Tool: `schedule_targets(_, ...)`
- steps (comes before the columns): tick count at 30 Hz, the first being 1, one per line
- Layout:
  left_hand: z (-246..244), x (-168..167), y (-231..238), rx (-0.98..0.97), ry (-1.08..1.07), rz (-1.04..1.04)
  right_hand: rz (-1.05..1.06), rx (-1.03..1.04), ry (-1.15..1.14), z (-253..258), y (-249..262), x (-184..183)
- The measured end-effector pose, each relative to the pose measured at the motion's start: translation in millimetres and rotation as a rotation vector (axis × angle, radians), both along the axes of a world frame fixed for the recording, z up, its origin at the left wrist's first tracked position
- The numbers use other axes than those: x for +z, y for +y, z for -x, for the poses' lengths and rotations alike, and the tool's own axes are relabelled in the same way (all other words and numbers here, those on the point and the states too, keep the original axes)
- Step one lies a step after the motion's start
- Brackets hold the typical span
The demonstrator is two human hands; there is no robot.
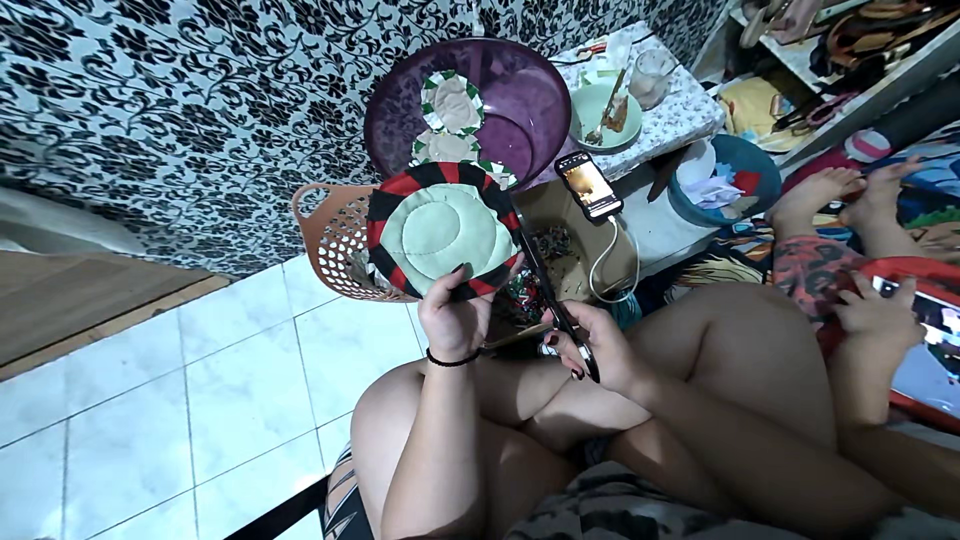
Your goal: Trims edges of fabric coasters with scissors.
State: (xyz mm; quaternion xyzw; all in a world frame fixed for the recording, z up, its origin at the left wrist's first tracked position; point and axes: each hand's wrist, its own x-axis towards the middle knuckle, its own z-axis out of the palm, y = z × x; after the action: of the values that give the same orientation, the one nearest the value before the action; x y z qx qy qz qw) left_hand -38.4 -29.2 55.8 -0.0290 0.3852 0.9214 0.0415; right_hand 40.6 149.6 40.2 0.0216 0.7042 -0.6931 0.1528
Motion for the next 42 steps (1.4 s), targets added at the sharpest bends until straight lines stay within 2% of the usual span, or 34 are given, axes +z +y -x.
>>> schedule_targets(13, 11, -1, -25, -0.064, 0.011, -0.067, -0.004, -0.022, 0.035, -5, -2, -1)
schedule_targets(20, 10, -1, -29, -0.100, 0.021, -0.044, 0.175, 0.119, 0.086, -2, 5, -10)
schedule_targets(33, 6, -2, -30, -0.201, 0.051, -0.001, 0.091, 0.059, 0.083, 1, 9, -4)
schedule_targets(42, 6, -2, -32, -0.228, 0.021, -0.015, 0.152, 0.059, 0.094, 1, 9, -6)
